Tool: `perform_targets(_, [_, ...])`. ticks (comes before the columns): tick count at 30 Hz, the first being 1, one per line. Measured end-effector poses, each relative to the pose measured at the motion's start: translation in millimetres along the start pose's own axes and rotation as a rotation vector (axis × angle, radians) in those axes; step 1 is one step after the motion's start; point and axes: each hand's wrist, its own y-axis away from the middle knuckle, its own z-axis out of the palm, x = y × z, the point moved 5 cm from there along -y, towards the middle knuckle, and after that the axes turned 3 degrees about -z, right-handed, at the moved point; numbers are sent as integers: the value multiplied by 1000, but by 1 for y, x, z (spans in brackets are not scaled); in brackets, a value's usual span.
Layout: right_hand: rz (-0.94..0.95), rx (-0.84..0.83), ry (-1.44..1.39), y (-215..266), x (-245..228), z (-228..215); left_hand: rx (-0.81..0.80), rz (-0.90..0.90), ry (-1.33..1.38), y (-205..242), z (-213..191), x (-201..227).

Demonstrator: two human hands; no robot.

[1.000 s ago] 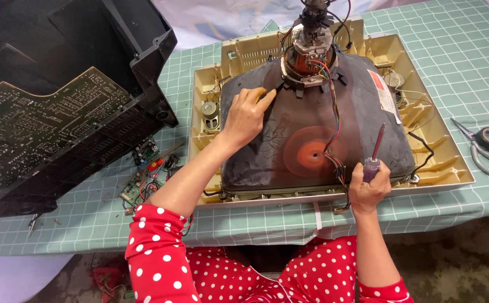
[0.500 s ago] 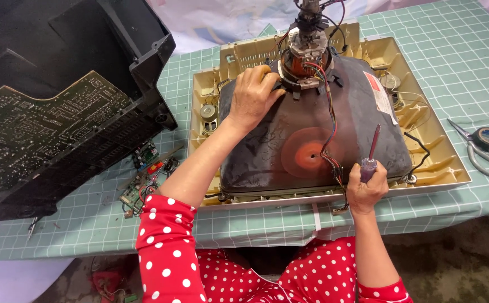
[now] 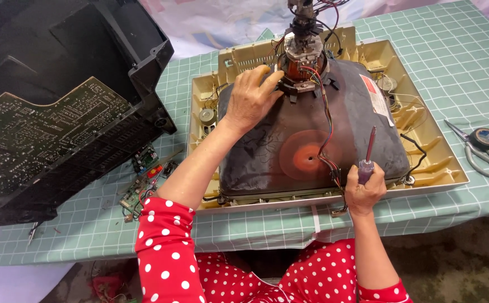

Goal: The person uses a screwdriver to tighten screws on the internal components of a disassembled CRT television. They then use a multimeter to test the circuit board and handle various tools and electronic parts on the workbench.

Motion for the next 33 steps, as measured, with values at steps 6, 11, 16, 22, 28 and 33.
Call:
perform_targets(6, [1,7,-7,-2,-1,-2,-8,29,12,1,-3,8])
perform_targets(11, [0,-1,-6,-2,-2,-2,54,109,72,-4,-22,28])
perform_targets(16, [-7,1,-3,-2,-3,-2,105,131,35,-6,-14,33])
perform_targets(22, [-7,4,-3,-7,-7,-3,98,127,29,-14,-14,36])
perform_targets(28, [-4,7,-5,-9,-8,-5,77,116,-4,-13,-14,41])
perform_targets(33, [-15,11,-15,-11,-10,-5,78,167,-40,-17,-18,51])
